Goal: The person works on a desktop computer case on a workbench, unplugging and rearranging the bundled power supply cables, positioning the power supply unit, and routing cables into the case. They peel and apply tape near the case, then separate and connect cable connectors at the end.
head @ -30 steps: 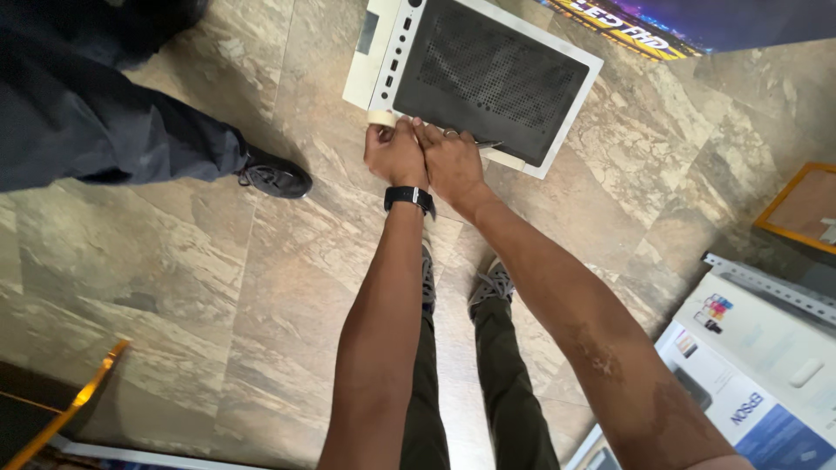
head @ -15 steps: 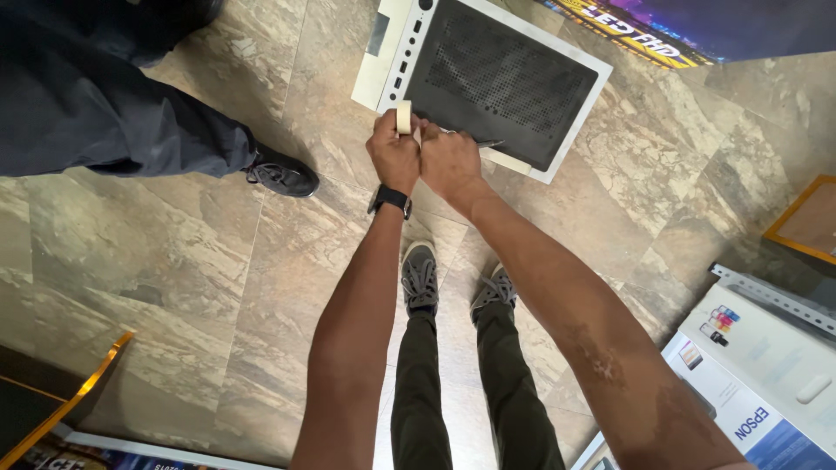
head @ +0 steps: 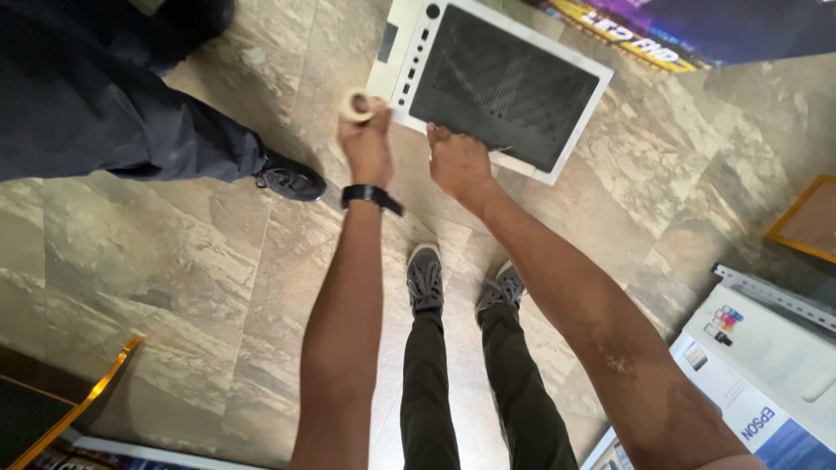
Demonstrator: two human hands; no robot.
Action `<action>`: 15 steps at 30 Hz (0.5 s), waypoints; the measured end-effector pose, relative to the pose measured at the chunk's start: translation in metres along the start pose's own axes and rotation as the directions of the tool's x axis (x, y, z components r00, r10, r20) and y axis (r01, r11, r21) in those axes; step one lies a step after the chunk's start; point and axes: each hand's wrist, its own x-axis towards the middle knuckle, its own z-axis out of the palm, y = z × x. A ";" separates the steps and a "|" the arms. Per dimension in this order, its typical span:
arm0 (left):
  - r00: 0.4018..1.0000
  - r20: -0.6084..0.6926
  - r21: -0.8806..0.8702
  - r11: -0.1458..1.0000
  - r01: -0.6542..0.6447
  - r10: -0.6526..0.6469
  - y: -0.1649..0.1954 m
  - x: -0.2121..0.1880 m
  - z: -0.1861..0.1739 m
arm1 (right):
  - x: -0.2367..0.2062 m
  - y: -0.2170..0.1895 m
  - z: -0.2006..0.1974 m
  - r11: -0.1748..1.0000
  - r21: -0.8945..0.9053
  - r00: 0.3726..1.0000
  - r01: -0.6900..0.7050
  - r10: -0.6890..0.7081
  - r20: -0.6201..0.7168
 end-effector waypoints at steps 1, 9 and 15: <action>1.000 0.010 0.048 0.999 -0.022 0.022 0.003 0.001 -0.004 | 0.001 -0.001 -0.001 0.999 -0.034 1.000 0.004 -0.004 0.010; 0.981 -0.187 0.295 0.949 0.114 -0.059 0.000 -0.047 -0.074 | -0.024 -0.027 0.009 0.956 -0.281 0.975 -0.079 0.015 -0.221; 0.983 -0.144 0.261 0.953 0.151 -0.116 -0.034 -0.073 -0.089 | -0.053 -0.013 0.033 0.960 -0.175 0.970 -0.218 0.233 0.067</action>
